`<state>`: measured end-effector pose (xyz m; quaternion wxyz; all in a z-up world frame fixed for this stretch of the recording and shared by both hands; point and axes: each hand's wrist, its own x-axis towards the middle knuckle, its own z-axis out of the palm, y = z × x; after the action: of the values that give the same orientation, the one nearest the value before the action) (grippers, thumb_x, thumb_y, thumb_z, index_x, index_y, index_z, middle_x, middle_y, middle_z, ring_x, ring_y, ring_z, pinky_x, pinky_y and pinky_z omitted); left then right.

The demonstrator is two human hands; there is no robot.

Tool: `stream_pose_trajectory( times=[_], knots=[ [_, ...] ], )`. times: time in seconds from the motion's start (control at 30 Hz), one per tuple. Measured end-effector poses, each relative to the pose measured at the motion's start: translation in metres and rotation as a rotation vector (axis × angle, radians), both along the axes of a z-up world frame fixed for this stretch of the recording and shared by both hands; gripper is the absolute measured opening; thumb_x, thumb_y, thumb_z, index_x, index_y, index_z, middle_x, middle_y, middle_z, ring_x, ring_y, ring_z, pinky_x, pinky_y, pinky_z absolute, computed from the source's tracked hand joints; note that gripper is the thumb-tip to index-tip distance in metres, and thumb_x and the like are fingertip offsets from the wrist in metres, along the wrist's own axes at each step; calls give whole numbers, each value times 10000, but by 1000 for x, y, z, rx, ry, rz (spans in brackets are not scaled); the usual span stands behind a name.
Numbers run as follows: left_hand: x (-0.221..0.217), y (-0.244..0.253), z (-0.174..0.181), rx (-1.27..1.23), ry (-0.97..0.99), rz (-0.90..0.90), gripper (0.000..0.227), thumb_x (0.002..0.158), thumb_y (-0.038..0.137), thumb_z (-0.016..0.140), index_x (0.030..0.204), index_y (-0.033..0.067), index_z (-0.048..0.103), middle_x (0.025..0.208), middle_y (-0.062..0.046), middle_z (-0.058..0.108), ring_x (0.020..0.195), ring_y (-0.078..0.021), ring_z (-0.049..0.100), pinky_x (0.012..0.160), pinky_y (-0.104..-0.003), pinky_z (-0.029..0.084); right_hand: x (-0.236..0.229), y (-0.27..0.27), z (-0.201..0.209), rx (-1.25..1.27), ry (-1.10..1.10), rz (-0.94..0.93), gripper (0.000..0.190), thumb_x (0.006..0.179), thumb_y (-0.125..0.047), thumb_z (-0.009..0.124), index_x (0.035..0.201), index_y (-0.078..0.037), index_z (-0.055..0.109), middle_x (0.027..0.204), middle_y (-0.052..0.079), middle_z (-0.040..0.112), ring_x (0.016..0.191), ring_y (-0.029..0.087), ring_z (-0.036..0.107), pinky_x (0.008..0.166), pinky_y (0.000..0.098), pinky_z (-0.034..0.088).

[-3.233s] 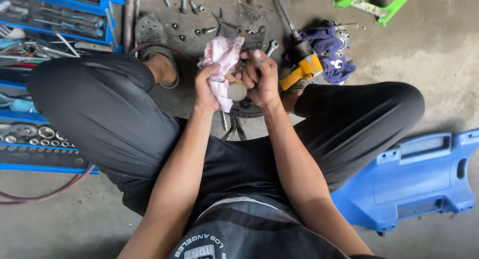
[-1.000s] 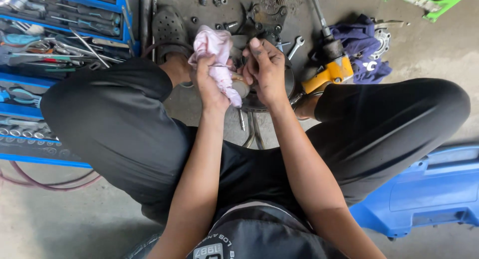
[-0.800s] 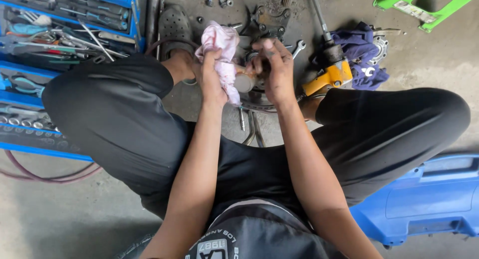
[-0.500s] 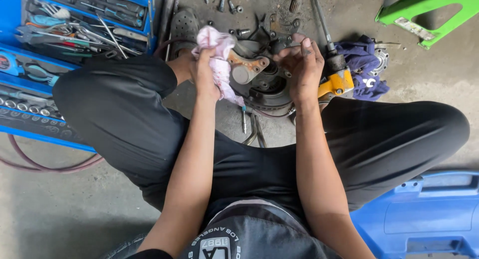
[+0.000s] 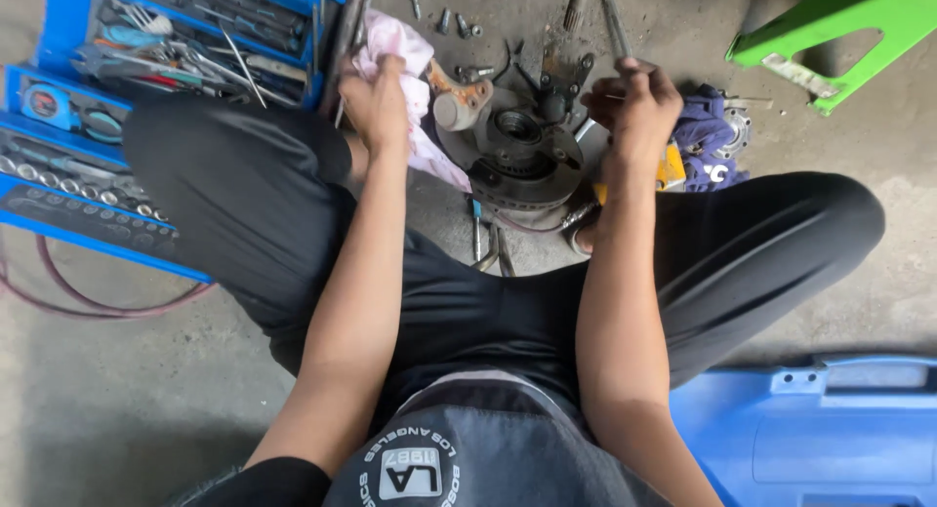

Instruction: The recorder is disassembling, cleaning, and inspecting a car's wheel hub and steering knuckle assembly.

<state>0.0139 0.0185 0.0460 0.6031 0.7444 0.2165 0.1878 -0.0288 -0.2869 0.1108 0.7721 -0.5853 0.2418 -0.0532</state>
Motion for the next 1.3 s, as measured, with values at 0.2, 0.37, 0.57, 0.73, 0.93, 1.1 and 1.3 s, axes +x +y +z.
stream_pose_trajectory(
  times=[0.2,0.37,0.57,0.73,0.93,1.1,1.3],
  knots=[
    [16,-29,-14,324,83,-59,532,763,257,803,1182,-22,632,1012,-276,734,980,-427,719,859,-453,536,-9,-25,-4,32,-41,-106,213,1028,-147,486,1091,-19,645,808,124,731,648,240,752,558,310,578],
    [10,-13,5,250,-1,81,440,823,187,761,1177,-38,628,1068,-246,743,990,-380,731,894,-420,540,-22,-27,-1,7,-3,-80,207,1035,-125,486,1096,-11,647,814,126,739,647,240,739,559,308,565],
    [-6,10,25,77,-231,199,367,849,79,743,1164,-45,604,1150,-168,678,1075,-281,657,995,-397,499,-30,-35,-16,0,4,-145,154,1020,-91,534,1063,-7,656,790,121,709,608,225,715,542,323,584],
    [-60,-21,105,-71,-192,-130,304,1054,198,657,1206,20,464,1119,-65,504,1076,-193,491,986,-342,447,-36,66,64,-140,-249,249,257,989,-119,619,1223,-13,605,934,68,682,816,166,683,709,317,595],
    [-91,-36,46,-835,60,-137,155,963,206,618,910,67,573,863,-27,558,802,-134,553,705,-309,483,-67,152,52,-777,-184,536,310,962,-265,703,1128,-13,631,1049,211,684,900,396,685,787,437,541],
    [-87,-29,45,-670,77,-184,132,951,119,673,853,65,603,801,-4,590,730,-104,548,660,-284,478,-72,155,48,-758,-84,496,327,975,-290,653,1133,-5,620,1076,225,690,939,425,686,812,478,543],
    [-95,-22,58,-632,132,-109,98,907,52,711,831,40,649,795,-12,638,710,-98,579,649,-270,485,-82,165,48,-799,-42,552,371,1003,-287,573,1262,-23,602,1198,253,662,1001,450,669,864,497,536]
  ],
)
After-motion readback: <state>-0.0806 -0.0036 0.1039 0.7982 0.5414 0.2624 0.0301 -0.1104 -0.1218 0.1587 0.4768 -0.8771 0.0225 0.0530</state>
